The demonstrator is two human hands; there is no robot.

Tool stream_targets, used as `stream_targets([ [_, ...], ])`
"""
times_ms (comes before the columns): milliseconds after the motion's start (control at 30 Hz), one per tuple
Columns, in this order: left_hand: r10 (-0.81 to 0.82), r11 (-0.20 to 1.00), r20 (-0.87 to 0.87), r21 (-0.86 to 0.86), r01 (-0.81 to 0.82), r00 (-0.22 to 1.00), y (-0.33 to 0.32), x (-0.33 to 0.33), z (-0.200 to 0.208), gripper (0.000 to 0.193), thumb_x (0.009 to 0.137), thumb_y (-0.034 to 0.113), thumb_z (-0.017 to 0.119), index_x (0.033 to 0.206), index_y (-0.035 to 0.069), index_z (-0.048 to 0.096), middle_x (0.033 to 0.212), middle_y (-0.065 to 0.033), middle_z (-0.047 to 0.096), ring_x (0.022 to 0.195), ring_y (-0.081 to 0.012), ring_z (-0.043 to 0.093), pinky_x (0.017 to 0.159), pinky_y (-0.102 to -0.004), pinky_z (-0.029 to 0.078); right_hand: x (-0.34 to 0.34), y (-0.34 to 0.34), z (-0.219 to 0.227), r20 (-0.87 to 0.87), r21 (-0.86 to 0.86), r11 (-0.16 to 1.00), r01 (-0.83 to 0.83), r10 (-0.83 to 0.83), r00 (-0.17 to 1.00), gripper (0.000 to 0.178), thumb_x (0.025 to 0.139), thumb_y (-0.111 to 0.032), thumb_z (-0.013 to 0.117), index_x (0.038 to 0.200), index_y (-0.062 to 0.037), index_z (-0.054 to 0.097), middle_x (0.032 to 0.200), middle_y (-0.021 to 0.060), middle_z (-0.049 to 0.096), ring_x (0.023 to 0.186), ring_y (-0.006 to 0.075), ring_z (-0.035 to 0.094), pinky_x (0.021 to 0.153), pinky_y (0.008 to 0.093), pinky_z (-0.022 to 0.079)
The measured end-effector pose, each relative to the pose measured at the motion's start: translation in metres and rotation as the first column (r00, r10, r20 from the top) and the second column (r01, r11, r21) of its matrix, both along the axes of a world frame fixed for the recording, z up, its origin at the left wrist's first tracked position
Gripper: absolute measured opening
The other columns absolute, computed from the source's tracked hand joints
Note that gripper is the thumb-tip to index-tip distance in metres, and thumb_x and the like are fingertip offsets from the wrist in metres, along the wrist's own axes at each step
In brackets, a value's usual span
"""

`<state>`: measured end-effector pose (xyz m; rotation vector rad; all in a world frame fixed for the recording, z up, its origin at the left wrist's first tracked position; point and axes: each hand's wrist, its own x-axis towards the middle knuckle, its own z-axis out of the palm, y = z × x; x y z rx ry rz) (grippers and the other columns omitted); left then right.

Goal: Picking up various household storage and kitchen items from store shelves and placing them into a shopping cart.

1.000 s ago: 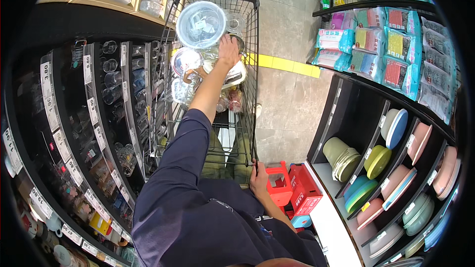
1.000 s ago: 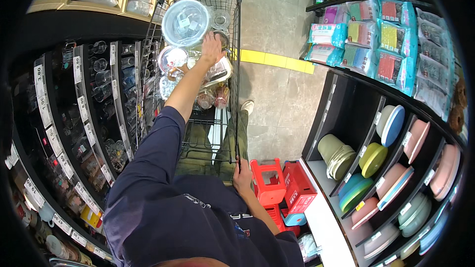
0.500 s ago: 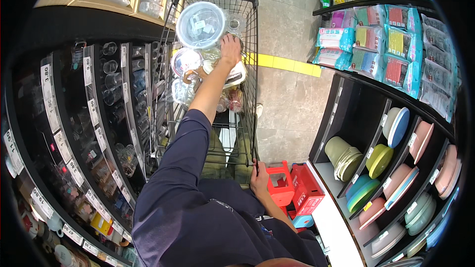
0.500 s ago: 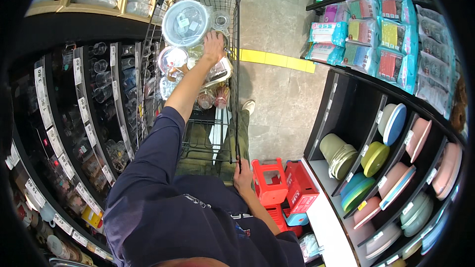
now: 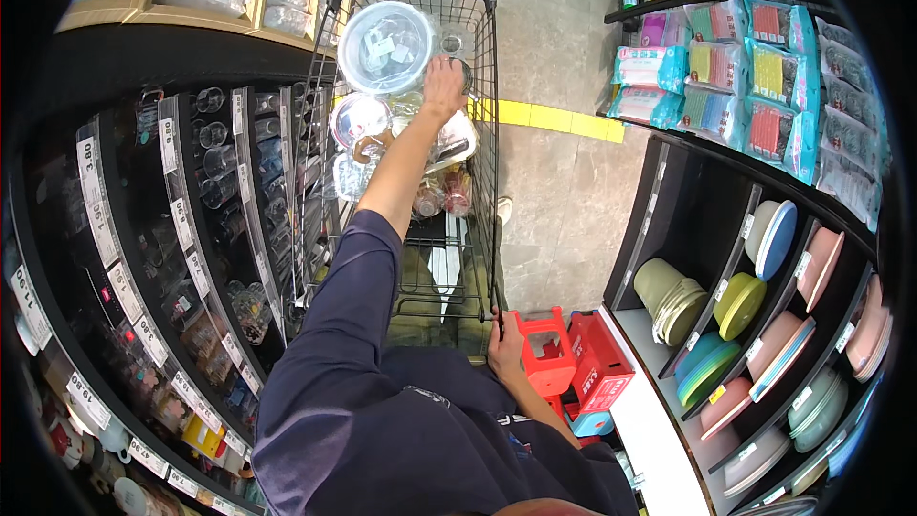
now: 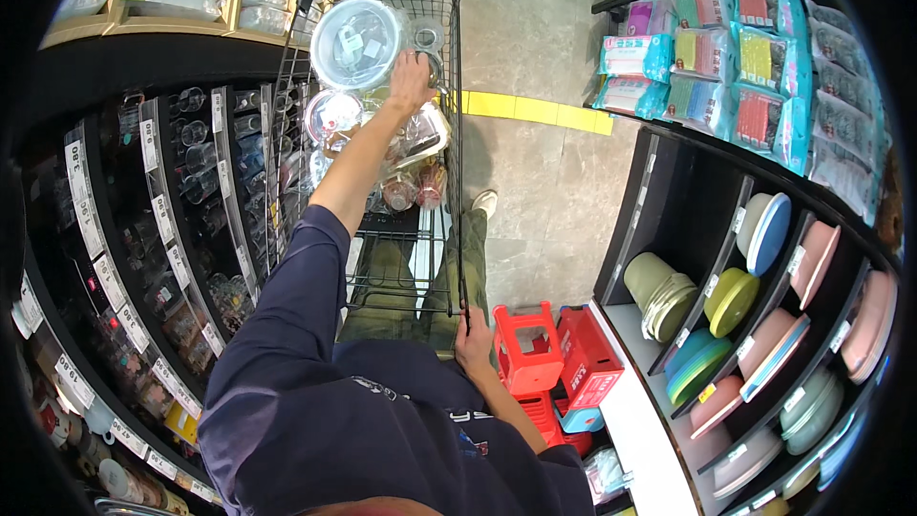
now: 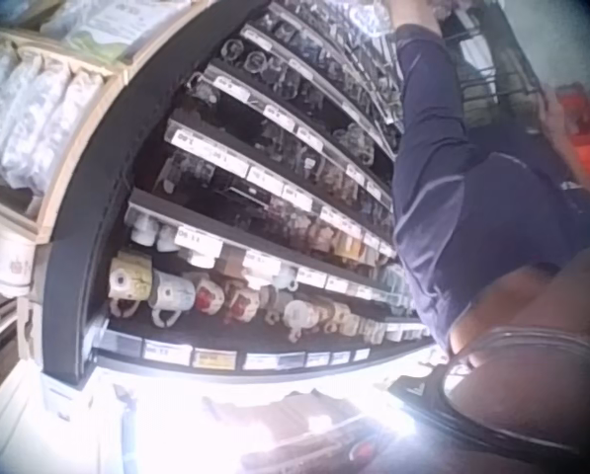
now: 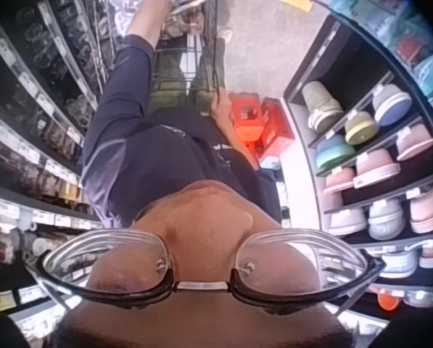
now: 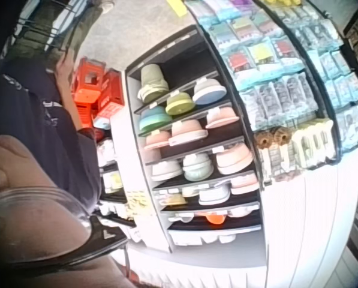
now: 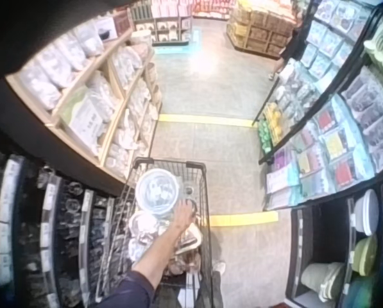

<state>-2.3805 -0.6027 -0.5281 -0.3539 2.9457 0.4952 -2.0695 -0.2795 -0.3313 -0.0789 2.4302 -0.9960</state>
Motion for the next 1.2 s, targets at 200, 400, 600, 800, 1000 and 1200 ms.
stream_targets([
  [200,-0.165,0.982,-0.020,-0.099,0.162,0.986,-0.012,-0.009,0.004,0.066,0.058,0.027,0.082,0.106,0.000,0.046,0.120,-0.0209,0.046,0.118,-0.0342,0.041,0.104,-0.0400,0.032,0.000,0.000,0.000,0.017,0.009,1.000,0.025,-0.026,1.000,0.022,0.087,-0.001,0.049,0.107,0.0005,0.057,0.086,0.0174,0.059,0.078,0.0300,0.061,0.068,0.0341,0.048],
  [400,-0.249,0.961,-0.090,-0.147,0.235,0.964,-0.020,-0.028,0.012,0.060,0.059,0.020,0.079,0.105,0.000,0.047,0.121,-0.0208,0.046,0.117,-0.0346,0.042,0.104,-0.0399,0.031,0.001,0.000,-0.001,0.015,0.003,1.000,0.028,-0.028,0.999,0.022,0.087,-0.001,0.049,0.107,0.0010,0.056,0.086,0.0177,0.059,0.077,0.0301,0.061,0.068,0.0343,0.048],
  [600,-0.256,0.956,-0.109,-0.173,0.235,0.961,-0.027,-0.052,-0.002,0.066,0.053,0.015,0.081,0.107,-0.002,0.046,0.121,-0.0226,0.046,0.116,-0.0364,0.042,0.102,-0.0404,0.034,-0.003,-0.003,0.003,0.016,0.004,1.000,0.024,-0.024,1.000,0.022,0.086,-0.001,0.048,0.107,-0.0008,0.057,0.085,0.0176,0.059,0.077,0.0320,0.061,0.067,0.0350,0.048],
  [800,-0.270,0.940,-0.128,-0.248,0.232,0.954,-0.031,-0.068,-0.006,0.050,0.059,0.015,0.075,0.101,0.002,0.051,0.116,-0.0179,0.049,0.114,-0.0320,0.045,0.100,-0.0388,0.034,-0.003,-0.004,0.003,0.013,0.001,1.000,0.026,-0.026,1.000,0.024,0.086,-0.001,0.048,0.108,-0.0009,0.056,0.086,0.0181,0.058,0.077,0.0321,0.060,0.067,0.0354,0.047],
  [1000,-0.259,0.952,-0.074,-0.188,0.241,0.963,-0.033,-0.073,-0.001,0.070,0.053,0.021,0.085,0.107,-0.001,0.046,0.120,-0.0212,0.046,0.116,-0.0351,0.044,0.101,-0.0400,0.036,-0.005,-0.006,0.005,0.037,-0.002,1.000,0.029,-0.029,0.999,0.025,0.085,0.000,0.048,0.109,0.0002,0.056,0.087,0.0184,0.057,0.078,0.0321,0.060,0.068,0.0360,0.047],
  [1200,-0.229,0.967,-0.029,-0.125,0.224,0.973,-0.034,-0.076,0.001,0.071,0.052,0.024,0.085,0.108,-0.002,0.048,0.120,-0.0214,0.047,0.115,-0.0347,0.045,0.099,-0.0404,0.038,-0.005,-0.006,0.003,0.043,-0.008,1.000,0.028,-0.028,0.999,0.025,0.085,0.000,0.048,0.109,0.0009,0.056,0.086,0.0179,0.057,0.078,0.0314,0.059,0.069,0.0353,0.047],
])
